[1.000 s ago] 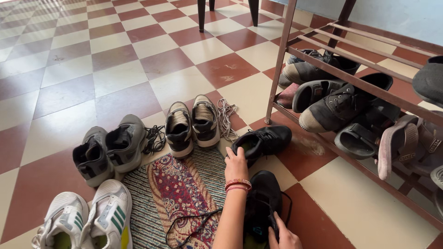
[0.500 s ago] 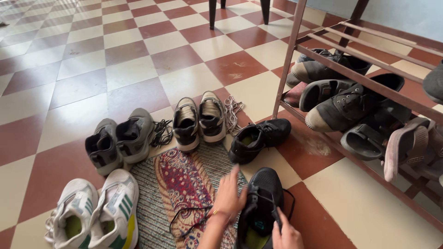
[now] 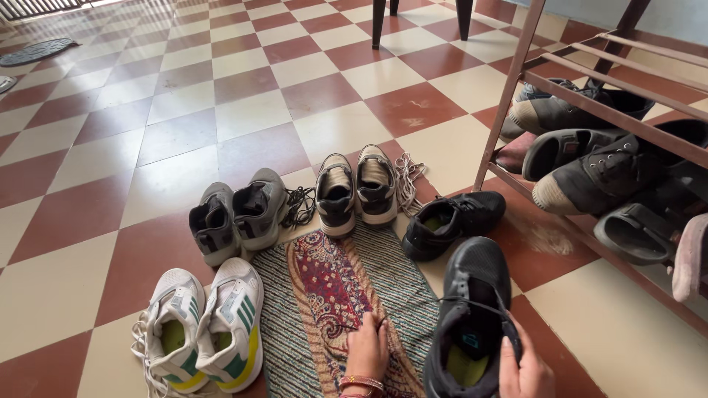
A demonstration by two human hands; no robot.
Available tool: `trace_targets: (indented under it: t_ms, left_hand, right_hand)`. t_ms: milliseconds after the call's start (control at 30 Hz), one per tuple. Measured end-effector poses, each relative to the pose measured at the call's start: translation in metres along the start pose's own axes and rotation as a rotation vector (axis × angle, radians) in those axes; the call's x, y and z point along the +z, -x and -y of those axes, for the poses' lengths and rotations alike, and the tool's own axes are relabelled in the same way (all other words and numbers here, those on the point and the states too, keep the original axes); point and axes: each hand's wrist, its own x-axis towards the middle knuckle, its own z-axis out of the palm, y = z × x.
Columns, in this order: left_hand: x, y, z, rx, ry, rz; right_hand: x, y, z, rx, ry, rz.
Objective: The person unlaces a black sneaker, then re-laces it by threading the laces through the eyelets and tying a knot. The person repeats the same unlacing and relacing process on the matching black sneaker.
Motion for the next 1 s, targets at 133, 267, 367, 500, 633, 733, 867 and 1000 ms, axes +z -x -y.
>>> trace_targets:
  t_ms: [133, 267, 367, 500, 633, 733, 867, 1000]
  left_hand:
    - [0.004, 0.007, -0.007, 0.271, 0.059, -0.121]
    - [-0.016, -0.002, -0.021, 0.386, -0.070, -0.170]
    - [-0.051, -0.011, -0.019, -0.345, 0.738, -0.270]
    - [-0.081, 0.000, -0.009, -0.198, 0.581, -0.347]
    - [-0.043, 0.022, -0.028, 0.281, -0.078, -0.397]
    - [0.001, 0.020, -0.039, 0.247, 0.108, -0.320]
    - [0.006, -0.005, -0.024, 0.016, 0.340, -0.360]
    - [-0.049, -0.017, 0.010, -0.289, 0.869, -0.834]
  right_hand:
    - [-0.001, 0.005, -0.019, 0.094, 0.045, 0.073]
    - [0.001, 0.010, -0.024, 0.062, 0.024, 0.105]
    - [0.008, 0.014, -0.018, 0.065, 0.020, 0.113]
    - [0.013, 0.022, -0.012, 0.018, 0.007, 0.084]
    - [0.015, 0.025, -0.007, 0.025, 0.022, 0.059]
    - [0.012, 0.030, -0.007, 0.082, 0.023, 0.047]
    - [0.008, 0.028, -0.008, 0.039, 0.005, 0.068]
    - [0.021, 0.042, -0.008, 0.084, 0.008, 0.061]
